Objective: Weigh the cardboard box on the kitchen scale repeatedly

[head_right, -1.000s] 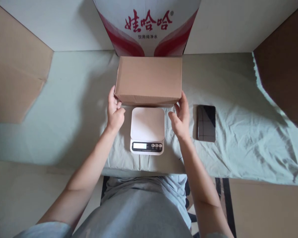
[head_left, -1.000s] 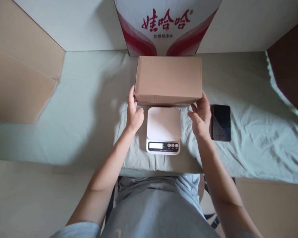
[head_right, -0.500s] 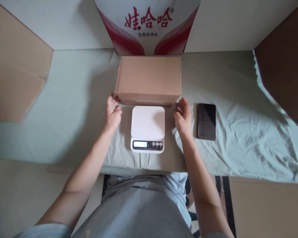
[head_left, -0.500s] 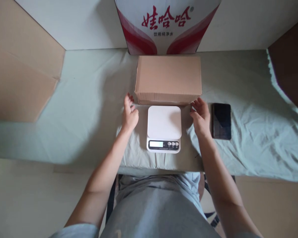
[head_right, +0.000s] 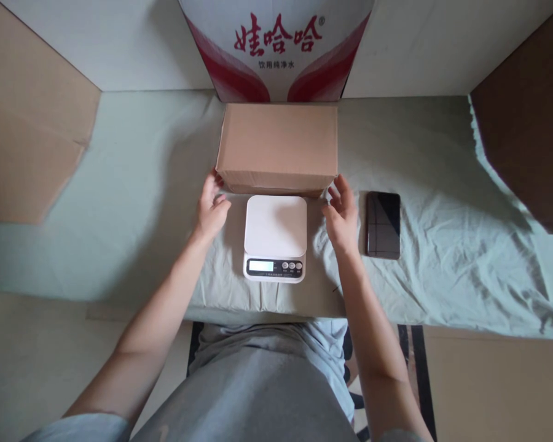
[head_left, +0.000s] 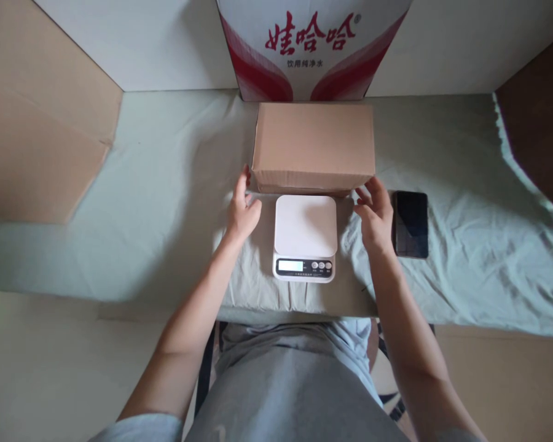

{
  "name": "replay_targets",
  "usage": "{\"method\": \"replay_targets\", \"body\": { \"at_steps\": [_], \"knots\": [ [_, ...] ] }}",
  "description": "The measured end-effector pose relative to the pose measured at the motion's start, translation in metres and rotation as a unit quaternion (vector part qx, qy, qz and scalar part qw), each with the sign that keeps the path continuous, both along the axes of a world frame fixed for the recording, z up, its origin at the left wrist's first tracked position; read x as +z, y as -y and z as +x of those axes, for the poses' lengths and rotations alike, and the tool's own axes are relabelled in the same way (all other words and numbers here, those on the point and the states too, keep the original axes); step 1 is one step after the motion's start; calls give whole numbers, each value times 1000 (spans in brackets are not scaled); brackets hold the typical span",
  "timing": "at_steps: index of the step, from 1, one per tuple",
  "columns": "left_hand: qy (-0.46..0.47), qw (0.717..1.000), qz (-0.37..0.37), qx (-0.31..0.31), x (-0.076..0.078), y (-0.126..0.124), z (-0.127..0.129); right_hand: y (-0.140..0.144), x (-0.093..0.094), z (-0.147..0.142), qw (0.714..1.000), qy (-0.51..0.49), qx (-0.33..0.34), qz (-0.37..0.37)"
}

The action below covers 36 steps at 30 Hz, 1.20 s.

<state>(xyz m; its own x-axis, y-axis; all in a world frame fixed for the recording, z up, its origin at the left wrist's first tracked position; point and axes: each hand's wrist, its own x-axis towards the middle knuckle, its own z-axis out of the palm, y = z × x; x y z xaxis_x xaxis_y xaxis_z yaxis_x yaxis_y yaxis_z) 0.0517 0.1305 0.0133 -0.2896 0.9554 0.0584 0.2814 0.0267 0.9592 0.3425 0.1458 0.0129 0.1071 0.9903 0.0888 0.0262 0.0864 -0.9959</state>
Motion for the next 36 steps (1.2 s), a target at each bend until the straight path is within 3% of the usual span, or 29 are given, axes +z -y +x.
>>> {"method": "replay_targets", "body": {
  "at_steps": [5, 8, 13, 16, 20, 24, 36],
  "knots": [
    [-14, 999, 23, -46, 20, -10, 12, -5, 29, -17, 998, -10, 41, 35],
    [0, 998, 47, -47, 37, -3, 18, 0, 46, -21, 998, -1, 29, 57],
    [-4, 993, 104, -53, 74, 44, 22, 43, 76, -18, 997, 7, 3, 83],
    [-6, 995, 90, -30, 84, 80, 25, 78, 85, -19, 998, -1, -9, 63],
    [-2, 998, 56, -21, 80, 117, 32, 112, 80, -21, 999, 3, -17, 43],
    [3, 999, 38, -21, 74, 135, 37, 127, 72, -21, 999, -2, -19, 32],
    [3, 1000, 16, -15, 59, 142, 33, 135, 54, -18, 1000, 6, -22, 2]
  ]
}}
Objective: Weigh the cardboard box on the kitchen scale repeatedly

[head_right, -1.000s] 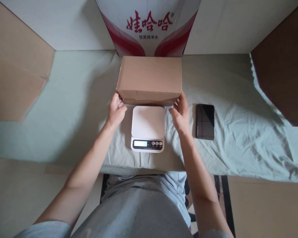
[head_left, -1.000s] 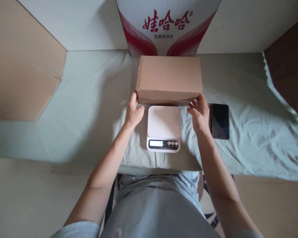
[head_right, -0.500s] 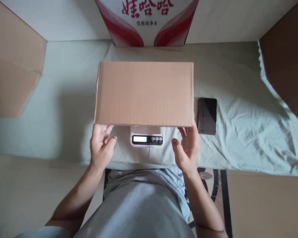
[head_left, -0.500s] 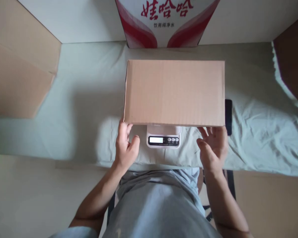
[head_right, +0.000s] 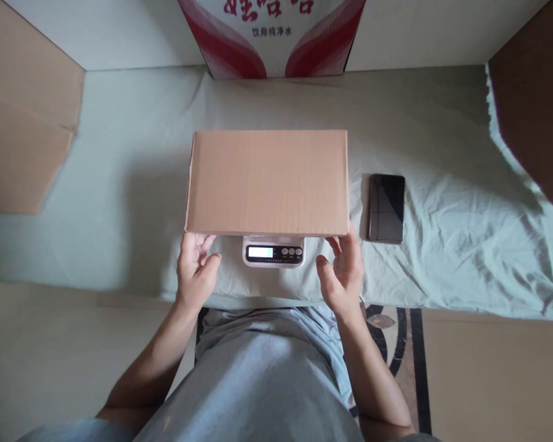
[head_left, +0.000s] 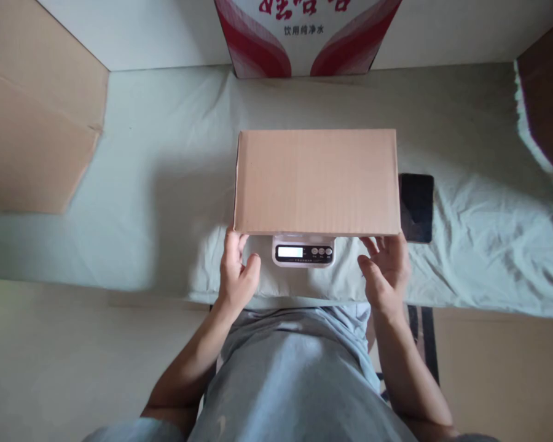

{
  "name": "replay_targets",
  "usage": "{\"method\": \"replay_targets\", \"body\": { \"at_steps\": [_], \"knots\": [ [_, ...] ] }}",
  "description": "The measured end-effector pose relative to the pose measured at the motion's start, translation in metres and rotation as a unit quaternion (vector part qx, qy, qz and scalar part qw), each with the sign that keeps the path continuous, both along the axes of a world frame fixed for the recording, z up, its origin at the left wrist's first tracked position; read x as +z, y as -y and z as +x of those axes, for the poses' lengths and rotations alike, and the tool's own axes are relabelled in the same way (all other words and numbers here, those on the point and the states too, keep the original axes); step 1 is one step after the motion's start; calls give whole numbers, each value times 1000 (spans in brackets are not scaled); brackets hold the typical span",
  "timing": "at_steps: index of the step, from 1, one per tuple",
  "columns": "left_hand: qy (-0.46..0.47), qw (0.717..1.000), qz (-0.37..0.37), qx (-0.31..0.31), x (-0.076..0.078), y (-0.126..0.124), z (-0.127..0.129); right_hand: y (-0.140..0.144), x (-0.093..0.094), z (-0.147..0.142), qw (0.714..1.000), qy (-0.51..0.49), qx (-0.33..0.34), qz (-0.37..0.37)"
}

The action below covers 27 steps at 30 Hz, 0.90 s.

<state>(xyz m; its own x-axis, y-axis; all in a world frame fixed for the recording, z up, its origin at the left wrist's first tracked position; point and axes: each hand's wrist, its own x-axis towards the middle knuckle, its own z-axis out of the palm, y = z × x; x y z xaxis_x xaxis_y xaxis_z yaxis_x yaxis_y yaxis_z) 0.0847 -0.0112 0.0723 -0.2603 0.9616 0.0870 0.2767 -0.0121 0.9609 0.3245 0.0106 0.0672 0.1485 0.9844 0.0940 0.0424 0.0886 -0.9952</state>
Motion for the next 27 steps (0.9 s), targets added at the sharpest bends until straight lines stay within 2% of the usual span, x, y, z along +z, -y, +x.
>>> {"method": "replay_targets", "body": {
  "at_steps": [9, 21, 27],
  "knots": [
    [1, 1000, -5, 29, -1, 0, -4, 0, -11, 11, 997, -13, -70, 1],
    [-13, 999, -5, 31, -10, 4, -13, 0, -12, 15, 997, -2, -75, -3],
    [-15, 999, 3, 32, -9, 4, -15, 1, -5, 13, 998, -1, -70, -8]
  ]
}}
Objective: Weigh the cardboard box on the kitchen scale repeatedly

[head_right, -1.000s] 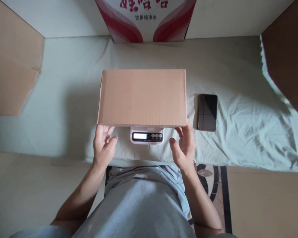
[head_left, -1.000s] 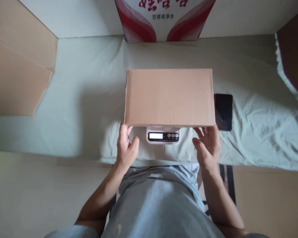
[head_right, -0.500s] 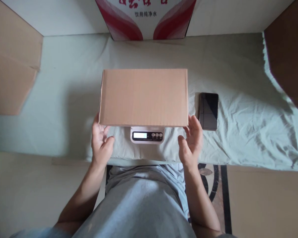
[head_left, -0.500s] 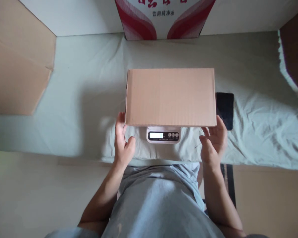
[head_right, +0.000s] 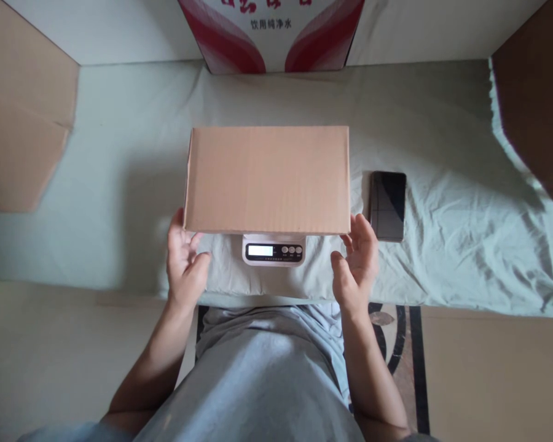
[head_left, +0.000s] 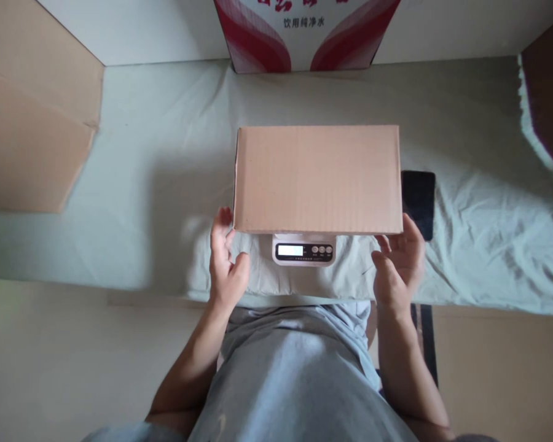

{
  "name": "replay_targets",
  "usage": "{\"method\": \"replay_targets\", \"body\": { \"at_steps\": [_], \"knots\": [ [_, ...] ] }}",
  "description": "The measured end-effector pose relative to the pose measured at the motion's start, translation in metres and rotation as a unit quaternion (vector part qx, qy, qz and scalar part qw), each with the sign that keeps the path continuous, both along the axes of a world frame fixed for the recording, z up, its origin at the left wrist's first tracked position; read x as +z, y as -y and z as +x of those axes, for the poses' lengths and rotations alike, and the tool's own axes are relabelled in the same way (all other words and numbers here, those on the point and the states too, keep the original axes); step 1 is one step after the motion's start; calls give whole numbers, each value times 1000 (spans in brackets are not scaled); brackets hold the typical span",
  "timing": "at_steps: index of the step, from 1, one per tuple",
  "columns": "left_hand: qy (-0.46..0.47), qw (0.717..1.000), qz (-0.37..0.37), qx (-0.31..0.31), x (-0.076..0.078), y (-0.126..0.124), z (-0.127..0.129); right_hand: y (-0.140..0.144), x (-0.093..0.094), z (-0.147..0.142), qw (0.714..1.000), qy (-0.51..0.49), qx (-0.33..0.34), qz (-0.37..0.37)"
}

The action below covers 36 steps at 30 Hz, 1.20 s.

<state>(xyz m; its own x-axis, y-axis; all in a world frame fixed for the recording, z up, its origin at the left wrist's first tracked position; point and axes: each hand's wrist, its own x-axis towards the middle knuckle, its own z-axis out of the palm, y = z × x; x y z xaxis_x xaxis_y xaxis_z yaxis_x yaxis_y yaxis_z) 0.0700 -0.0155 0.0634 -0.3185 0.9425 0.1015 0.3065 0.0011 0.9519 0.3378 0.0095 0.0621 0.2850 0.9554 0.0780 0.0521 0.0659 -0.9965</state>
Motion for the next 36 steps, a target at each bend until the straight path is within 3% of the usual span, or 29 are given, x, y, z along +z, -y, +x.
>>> {"method": "replay_targets", "body": {
  "at_steps": [6, 11, 15, 18, 21, 26, 31, 36],
  "knots": [
    [28, 999, 27, -24, 9, -5, 8, -3, 7, -6, 1000, -13, 15, 19],
    [25, 998, 35, -44, 26, -16, 21, -14, 17, -14, 997, 7, 56, 44],
    [7, 996, 79, -42, 43, -38, 23, -35, 35, -18, 996, 10, 44, 82],
    [12, 991, 125, -57, 46, -66, 19, -60, 39, -19, 993, 15, 54, 104],
    [22, 985, 156, -70, 35, -98, 14, -89, 31, -19, 990, 22, 67, 124],
    [29, 982, 164, -90, 3, -134, 5, -123, 5, -17, 985, 8, 102, 136],
    [38, 987, 137, -81, -20, -144, 3, -132, -11, -18, 987, 9, 118, 112],
    [40, 991, 101, -73, -33, -144, 5, -131, -22, -17, 990, 14, 121, 67]
  ]
}}
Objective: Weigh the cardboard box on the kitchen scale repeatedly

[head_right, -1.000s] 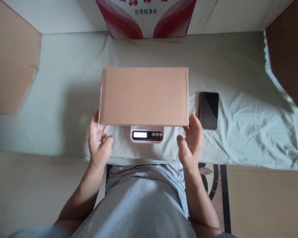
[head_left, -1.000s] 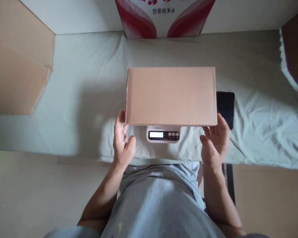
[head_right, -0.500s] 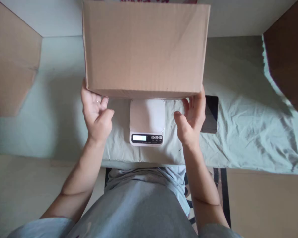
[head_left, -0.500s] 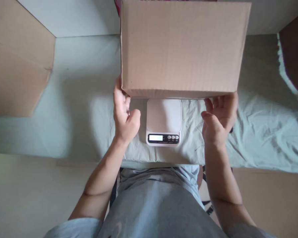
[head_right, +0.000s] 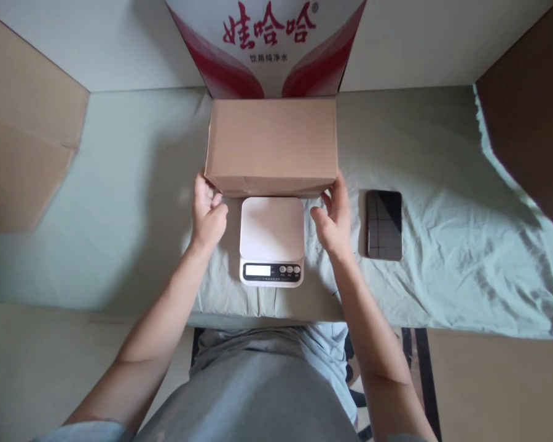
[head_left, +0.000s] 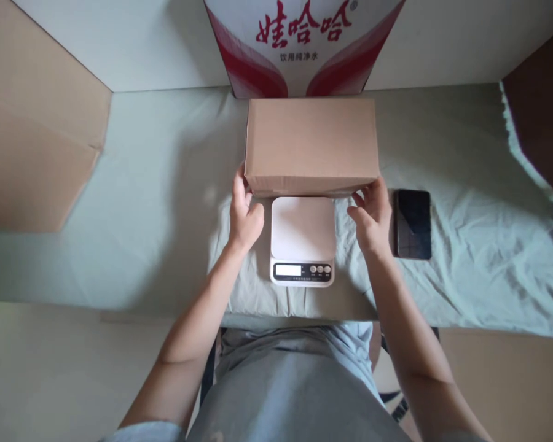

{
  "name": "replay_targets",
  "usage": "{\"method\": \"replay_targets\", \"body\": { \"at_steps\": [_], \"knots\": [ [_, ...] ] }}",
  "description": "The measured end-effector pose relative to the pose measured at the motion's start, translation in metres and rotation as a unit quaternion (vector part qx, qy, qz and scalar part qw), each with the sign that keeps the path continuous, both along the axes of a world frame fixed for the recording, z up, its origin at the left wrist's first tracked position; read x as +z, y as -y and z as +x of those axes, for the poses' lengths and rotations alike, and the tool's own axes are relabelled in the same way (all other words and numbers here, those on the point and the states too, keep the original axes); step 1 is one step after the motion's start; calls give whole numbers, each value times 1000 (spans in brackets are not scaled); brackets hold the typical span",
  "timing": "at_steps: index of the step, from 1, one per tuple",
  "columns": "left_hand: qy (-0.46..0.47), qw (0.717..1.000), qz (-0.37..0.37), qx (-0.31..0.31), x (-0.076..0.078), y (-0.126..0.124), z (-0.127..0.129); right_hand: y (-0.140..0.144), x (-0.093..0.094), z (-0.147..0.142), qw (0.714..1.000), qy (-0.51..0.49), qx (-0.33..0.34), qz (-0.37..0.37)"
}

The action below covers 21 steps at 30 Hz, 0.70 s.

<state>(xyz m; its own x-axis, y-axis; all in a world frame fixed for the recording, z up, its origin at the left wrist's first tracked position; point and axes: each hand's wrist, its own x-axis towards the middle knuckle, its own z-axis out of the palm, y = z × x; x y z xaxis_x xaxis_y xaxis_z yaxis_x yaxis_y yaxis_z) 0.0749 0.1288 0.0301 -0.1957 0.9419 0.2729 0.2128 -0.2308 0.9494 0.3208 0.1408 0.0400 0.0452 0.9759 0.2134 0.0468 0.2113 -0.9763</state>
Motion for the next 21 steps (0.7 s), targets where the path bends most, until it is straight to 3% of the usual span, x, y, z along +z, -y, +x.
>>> {"method": "replay_targets", "body": {
  "at_steps": [3, 7, 11, 16, 21],
  "knots": [
    [-12, 999, -31, 2, -2, 2, -1, 0, -5, 3, 1000, 7, 4, -19],
    [-45, 995, -85, 21, -5, 7, -6, 3, -12, 10, 998, 23, -49, -42],
    [-55, 988, -132, 61, -21, 12, -13, 9, -26, 19, 990, 32, -93, -106],
    [-51, 989, -118, 74, -40, 16, -19, 13, -40, 22, 987, 30, -113, -110],
    [-81, 986, -113, 87, -40, 17, -21, 12, -40, 22, 986, 25, -114, -117]
  ]
}}
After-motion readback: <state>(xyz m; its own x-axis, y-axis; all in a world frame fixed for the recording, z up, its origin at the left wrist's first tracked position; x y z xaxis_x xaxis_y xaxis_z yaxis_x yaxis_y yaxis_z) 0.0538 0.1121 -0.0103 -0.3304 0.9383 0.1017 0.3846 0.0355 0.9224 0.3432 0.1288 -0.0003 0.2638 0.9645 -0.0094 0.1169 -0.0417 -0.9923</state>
